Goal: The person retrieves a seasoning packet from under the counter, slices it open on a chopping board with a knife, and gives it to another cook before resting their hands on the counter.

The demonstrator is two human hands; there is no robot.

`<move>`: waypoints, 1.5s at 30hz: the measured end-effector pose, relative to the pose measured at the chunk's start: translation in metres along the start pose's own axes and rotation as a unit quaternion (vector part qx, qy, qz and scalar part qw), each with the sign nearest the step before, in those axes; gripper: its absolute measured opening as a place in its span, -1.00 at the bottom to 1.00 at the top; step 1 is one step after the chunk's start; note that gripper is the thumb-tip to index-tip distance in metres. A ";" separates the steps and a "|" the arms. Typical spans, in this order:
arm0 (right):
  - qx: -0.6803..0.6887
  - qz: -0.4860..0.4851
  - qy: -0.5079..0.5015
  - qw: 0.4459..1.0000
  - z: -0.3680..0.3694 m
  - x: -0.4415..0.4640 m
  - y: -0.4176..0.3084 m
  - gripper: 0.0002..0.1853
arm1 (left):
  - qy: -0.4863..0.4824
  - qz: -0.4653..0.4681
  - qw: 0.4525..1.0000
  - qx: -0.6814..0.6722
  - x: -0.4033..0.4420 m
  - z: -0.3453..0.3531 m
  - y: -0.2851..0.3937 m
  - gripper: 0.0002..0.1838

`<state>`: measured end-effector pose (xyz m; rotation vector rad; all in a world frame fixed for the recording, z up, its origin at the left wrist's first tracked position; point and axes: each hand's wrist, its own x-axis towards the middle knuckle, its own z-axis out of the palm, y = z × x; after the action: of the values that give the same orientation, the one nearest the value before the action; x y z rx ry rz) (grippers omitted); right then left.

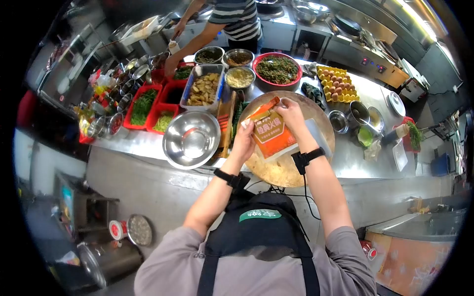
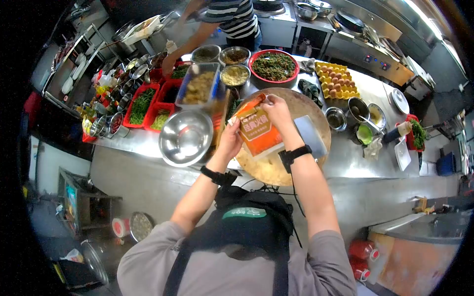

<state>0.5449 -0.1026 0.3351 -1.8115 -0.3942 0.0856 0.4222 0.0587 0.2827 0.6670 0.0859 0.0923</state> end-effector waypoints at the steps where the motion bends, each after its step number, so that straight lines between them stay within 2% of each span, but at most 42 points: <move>1: 0.049 0.009 -0.011 0.999 0.005 0.002 0.000 -0.65 | -0.014 0.007 1.000 0.012 0.001 -0.004 0.003 -0.65; 9: 0.040 0.031 0.012 0.999 0.037 0.020 0.004 -0.65 | -0.012 0.020 1.000 -0.007 0.007 -0.026 0.019 -0.63; 11: -0.021 0.028 0.000 0.999 0.042 0.022 0.000 -0.65 | -0.001 0.005 1.000 -0.006 0.006 -0.031 0.023 -0.63; 14: -0.030 0.024 -0.012 0.999 0.049 0.023 -0.002 -0.63 | 0.001 0.012 1.000 -0.006 0.006 -0.040 0.026 -0.63; 17: 0.018 0.012 -0.009 1.000 0.060 0.027 0.003 -0.59 | -0.005 0.017 1.000 -0.019 0.014 -0.056 0.030 -0.64; 21: 0.020 0.019 -0.011 1.000 0.055 0.014 -0.038 -0.56 | -0.014 0.025 0.999 -0.038 0.018 -0.059 0.044 -0.64; 23: 0.013 0.059 0.000 0.998 0.044 0.007 -0.052 -0.58 | -0.031 0.048 0.997 -0.045 0.025 -0.060 0.048 -0.64; 26: -0.018 0.001 0.081 0.997 0.022 0.005 0.003 -0.58 | 0.012 0.061 0.997 -0.039 0.041 -0.072 0.051 -0.64; 28: -0.121 -0.013 0.094 0.988 0.012 -0.023 0.025 -0.56 | 0.031 0.080 0.996 -0.038 0.048 -0.075 0.053 -0.66; 30: -0.241 -0.038 0.088 0.966 0.007 -0.051 0.102 -0.49 | 0.042 0.101 0.993 -0.033 0.061 -0.088 0.054 -0.66; 32: -0.285 -0.002 0.055 0.957 0.014 -0.100 0.120 -0.40 | 0.065 0.103 0.992 -0.036 0.062 -0.084 0.062 -0.66; 33: -0.294 -0.016 0.052 0.954 0.019 -0.123 0.141 -0.37 | 0.089 0.099 0.990 -0.038 0.062 -0.082 0.065 -0.66; 35: -0.339 -0.036 0.038 0.939 0.028 -0.159 0.173 -0.36 | 0.060 0.106 0.991 -0.047 0.072 -0.091 0.067 -0.65; 37: -0.374 -0.048 0.024 0.926 0.031 -0.176 0.180 -0.39 | 0.047 0.121 0.991 -0.032 0.081 -0.103 0.065 -0.64; 39: -0.439 -0.106 0.036 0.892 0.032 -0.182 0.177 -0.41 | 0.052 0.112 0.992 -0.025 0.086 -0.106 0.066 -0.64; 45: -0.426 -0.094 0.049 0.899 0.036 -0.182 0.169 -0.45 | 0.104 0.141 0.983 -0.045 0.088 -0.103 0.066 -0.69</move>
<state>0.4020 -0.1636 0.1381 -2.6116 -0.5880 -0.3697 0.4946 0.1833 0.2390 0.5738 0.1861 0.4372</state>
